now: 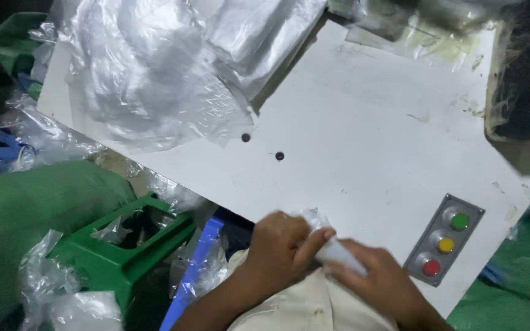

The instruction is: Folding and packaging individual plastic bags into a larger collection sack at a workstation

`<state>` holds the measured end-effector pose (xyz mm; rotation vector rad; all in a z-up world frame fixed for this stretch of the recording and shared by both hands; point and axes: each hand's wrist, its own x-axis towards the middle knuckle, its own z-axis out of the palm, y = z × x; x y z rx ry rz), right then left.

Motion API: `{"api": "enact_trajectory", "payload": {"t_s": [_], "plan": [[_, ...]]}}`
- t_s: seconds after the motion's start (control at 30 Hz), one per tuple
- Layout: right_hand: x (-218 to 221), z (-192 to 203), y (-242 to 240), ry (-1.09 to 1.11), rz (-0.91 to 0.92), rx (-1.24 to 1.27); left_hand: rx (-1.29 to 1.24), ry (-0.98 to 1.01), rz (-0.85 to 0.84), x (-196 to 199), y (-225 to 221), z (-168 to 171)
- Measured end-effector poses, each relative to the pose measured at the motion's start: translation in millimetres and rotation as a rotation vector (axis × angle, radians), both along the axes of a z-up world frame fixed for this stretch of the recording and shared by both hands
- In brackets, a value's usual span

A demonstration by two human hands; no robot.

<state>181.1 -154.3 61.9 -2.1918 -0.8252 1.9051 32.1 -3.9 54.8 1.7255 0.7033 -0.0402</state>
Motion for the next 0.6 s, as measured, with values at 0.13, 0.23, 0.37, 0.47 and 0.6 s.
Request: {"api": "enact_trajectory", "payload": {"t_s": [0.13, 0.23, 0.37, 0.47, 0.6], "plan": [[-17.7, 5.4, 13.2, -0.330, -0.806, 0.441, 0.730, -0.307, 0.312, 8.0, -4.7, 5.1], [-32.6, -11.5, 21.2, -0.336, -1.005, 0.660, -0.093, -0.275, 0.405, 15.2, -2.7, 11.1], [-28.8, 1.0, 33.9, -0.121, -0.738, 0.775, -0.563, -0.483, 0.441, 23.0, -1.1, 7.8], [-19.4, -63.7, -6.2, -0.039, -0.919, 0.376, -0.226, -0.494, 0.087, 19.2, 10.9, -12.8], [-24.5, -8.5, 41.2, 0.244, -1.357, 0.587, -0.388, -0.459, 0.337, 30.0, 58.1, -17.7]]}}
